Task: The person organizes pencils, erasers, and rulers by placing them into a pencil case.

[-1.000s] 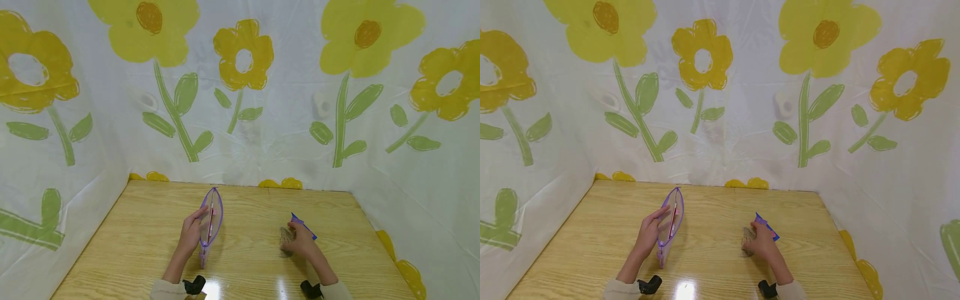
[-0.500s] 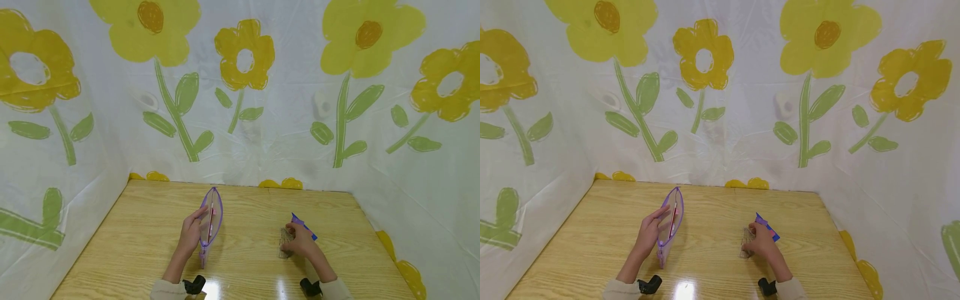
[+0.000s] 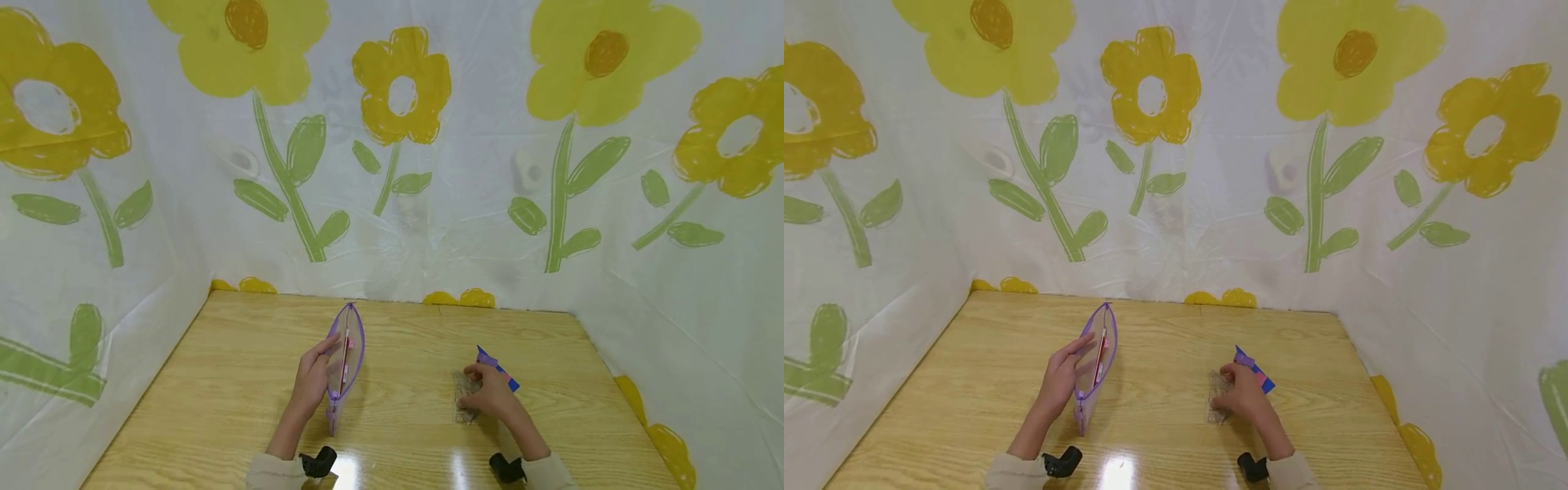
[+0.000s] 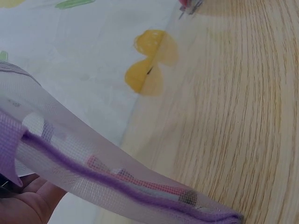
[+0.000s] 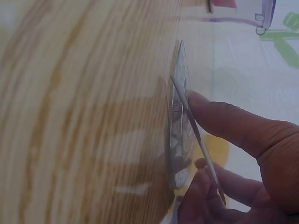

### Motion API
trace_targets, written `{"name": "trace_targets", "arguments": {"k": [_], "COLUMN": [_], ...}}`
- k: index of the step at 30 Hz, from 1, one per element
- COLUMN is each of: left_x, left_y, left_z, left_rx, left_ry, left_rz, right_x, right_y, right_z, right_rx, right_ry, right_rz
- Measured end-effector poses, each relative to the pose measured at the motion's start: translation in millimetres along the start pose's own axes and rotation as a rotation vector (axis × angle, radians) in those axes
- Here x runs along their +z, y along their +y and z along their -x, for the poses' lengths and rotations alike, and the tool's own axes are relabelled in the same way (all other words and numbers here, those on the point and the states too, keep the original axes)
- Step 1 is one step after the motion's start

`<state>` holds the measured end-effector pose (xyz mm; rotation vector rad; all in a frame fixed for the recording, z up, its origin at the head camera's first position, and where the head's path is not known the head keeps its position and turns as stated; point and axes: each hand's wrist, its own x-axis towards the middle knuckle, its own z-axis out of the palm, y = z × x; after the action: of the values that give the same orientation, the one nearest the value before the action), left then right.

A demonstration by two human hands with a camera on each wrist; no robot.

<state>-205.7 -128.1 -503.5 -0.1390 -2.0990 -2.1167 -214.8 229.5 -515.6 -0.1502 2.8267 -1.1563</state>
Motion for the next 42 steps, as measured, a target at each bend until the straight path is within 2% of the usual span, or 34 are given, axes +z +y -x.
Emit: {"name": "trace_targets", "arguments": {"k": [4, 11, 16, 23, 29, 36, 42], "left_x": [-0.4, -1.0, -1.1, -2.1, -2.1, -4.3, -7.4], "left_y": [0.4, 1.2, 2.7, 3.2, 2.1, 1.5, 5.2], "left_z": [-0.8, 0.0, 1.6, 2.7, 2.5, 3.5, 5.6], "left_rx": [-0.008, -0.009, 0.000, -0.001, 0.004, 0.000, -0.022], "left_ry": [0.012, 0.015, 0.013, 0.008, 0.013, 0.011, 0.049], "left_rz": [-0.009, 0.000, 0.006, 0.025, 0.019, 0.019, -0.063], "right_x": [0, -3, 0, 2, 8, 17, 25], "right_y": [2, 3, 2, -8, -15, -26, -32], "right_z": [0, -1, -1, 0, 0, 0, -3], "right_rx": [0.006, -0.059, -0.047, -0.035, -0.069, -0.081, -0.090], "right_ry": [0.008, -0.032, -0.026, -0.053, -0.084, -0.086, -0.082], "right_rz": [-0.037, -0.111, -0.137, -0.276, -0.397, -0.483, -0.512]}}
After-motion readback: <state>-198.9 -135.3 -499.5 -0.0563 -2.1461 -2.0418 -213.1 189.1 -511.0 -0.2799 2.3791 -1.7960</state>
